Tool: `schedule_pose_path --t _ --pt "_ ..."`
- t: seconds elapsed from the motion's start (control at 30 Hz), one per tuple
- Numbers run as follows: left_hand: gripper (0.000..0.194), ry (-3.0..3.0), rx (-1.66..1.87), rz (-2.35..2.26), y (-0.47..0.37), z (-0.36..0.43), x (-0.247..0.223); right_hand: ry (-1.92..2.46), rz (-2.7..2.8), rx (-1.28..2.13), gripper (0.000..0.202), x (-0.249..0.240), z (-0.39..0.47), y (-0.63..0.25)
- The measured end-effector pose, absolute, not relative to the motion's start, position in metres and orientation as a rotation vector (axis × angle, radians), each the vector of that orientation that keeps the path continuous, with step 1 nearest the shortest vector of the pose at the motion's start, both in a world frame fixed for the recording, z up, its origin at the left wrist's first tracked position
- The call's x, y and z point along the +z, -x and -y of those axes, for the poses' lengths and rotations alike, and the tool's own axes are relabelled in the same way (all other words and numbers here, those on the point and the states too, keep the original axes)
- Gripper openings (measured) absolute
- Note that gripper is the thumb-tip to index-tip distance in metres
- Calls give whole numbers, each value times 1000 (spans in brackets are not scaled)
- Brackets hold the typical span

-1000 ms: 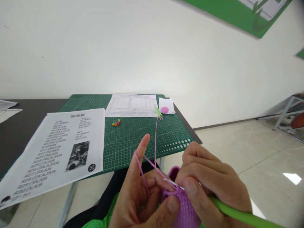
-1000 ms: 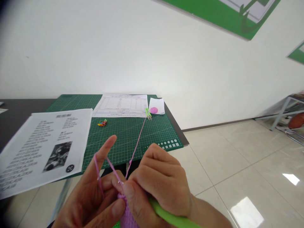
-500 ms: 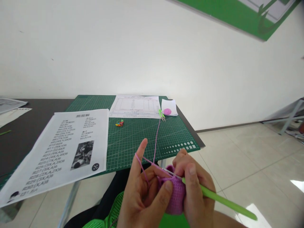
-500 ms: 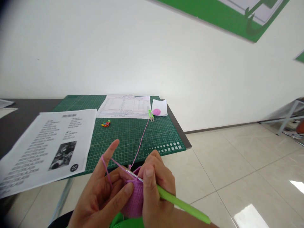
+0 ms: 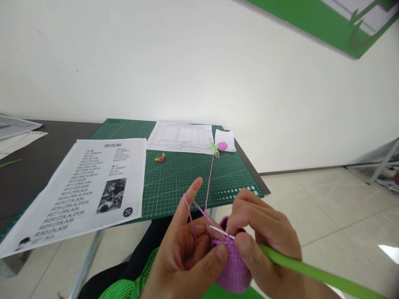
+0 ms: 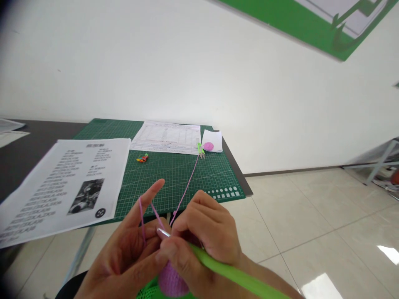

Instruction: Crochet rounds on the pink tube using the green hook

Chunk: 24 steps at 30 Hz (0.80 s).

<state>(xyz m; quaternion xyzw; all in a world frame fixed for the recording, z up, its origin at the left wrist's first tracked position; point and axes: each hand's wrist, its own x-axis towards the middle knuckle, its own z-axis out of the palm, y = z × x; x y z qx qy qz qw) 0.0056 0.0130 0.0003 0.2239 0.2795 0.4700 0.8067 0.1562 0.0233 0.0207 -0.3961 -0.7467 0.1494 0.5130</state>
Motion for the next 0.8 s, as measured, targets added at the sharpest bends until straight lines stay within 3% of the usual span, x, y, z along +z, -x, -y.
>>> schedule_pose_path --t 0.2,0.5,0.8 --pt "84 -533 950 -609 -1 -13 0 862 2069 229 17 39 -21 -167" --pt "78 -605 865 -605 5 -16 0 959 1847 468 22 24 -11 -162" --pt "76 -603 774 -512 8 -19 0 803 2052 439 33 44 -18 -174"
